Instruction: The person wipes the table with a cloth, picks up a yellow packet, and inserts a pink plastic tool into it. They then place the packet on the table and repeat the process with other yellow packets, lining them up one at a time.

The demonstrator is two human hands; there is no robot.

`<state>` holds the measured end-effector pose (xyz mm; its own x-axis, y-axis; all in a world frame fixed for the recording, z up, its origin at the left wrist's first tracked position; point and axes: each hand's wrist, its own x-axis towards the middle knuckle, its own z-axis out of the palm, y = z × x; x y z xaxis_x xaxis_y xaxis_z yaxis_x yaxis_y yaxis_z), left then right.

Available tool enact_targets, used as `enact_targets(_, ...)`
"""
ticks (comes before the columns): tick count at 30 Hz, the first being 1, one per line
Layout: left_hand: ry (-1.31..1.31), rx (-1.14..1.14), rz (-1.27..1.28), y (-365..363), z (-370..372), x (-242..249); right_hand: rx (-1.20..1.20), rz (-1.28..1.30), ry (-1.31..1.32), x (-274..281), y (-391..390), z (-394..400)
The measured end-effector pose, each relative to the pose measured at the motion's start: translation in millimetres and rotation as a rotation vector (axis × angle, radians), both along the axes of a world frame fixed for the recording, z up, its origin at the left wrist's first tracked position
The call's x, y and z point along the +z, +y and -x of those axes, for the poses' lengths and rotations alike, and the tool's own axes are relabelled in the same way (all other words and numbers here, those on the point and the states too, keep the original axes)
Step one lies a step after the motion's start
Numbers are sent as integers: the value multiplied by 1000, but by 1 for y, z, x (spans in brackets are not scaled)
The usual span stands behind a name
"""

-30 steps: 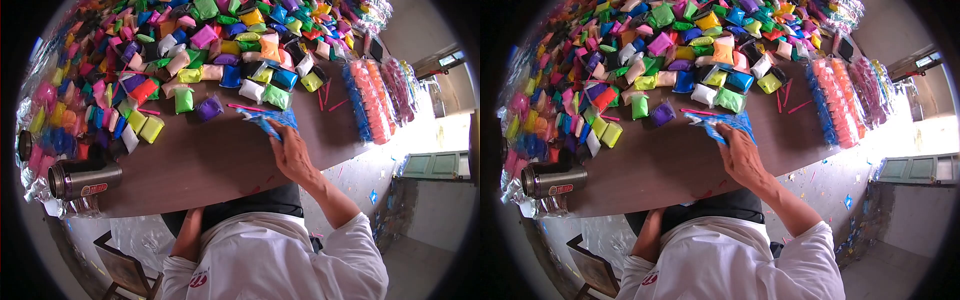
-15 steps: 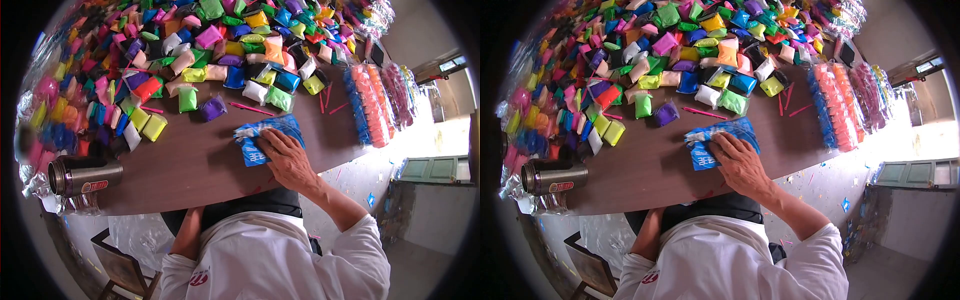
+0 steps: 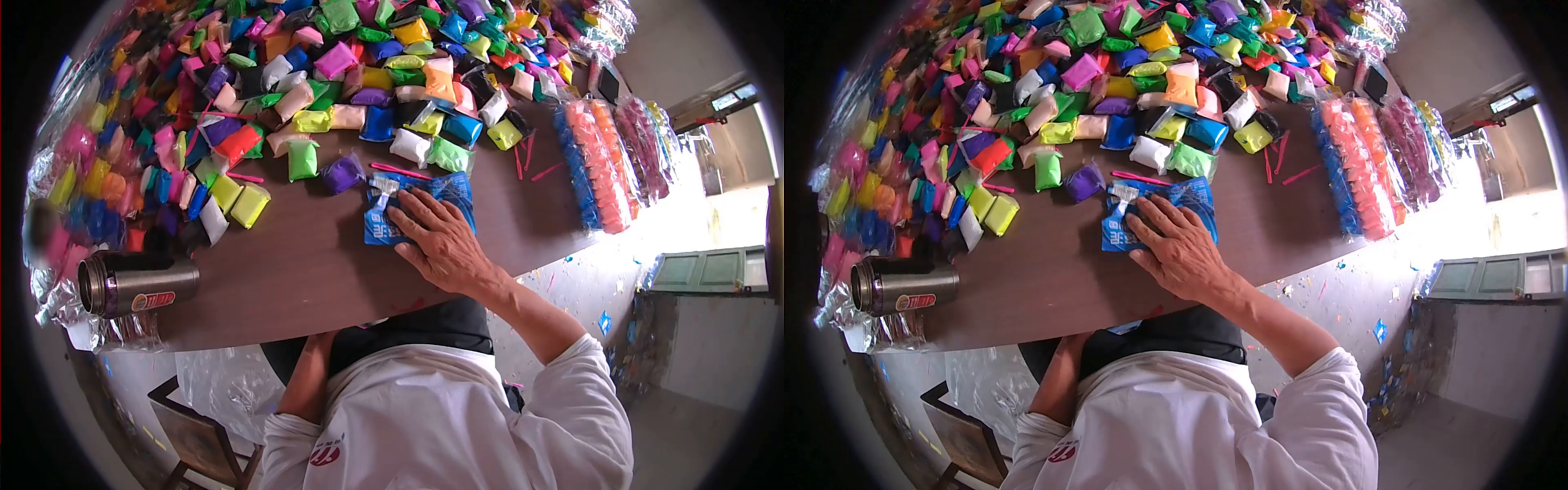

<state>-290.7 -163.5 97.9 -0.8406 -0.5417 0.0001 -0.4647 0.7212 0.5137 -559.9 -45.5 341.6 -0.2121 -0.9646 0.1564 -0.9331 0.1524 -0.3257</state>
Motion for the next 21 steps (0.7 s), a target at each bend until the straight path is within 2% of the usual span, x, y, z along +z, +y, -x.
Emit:
enact_targets(3,-12,11,-2,1,-2,0,-53,-49,15,0,19,6)
enact_targets(7,-23,18,-16,2,-5,-1,-252,-31,24,6,54,18)
enact_targets(10,-29,23,-32,3,-7,-2,-284,22,-64,7,73,34)
enact_targets(13,-26,25,-32,4,-8,-3,-287,45,31,0,64,29)
enact_targets(19,-11,16,-19,2,-1,-4,-120,143,-75,3,4,2)
enact_targets(21,-7,11,-13,2,2,-4,-39,101,-63,1,-10,-15)
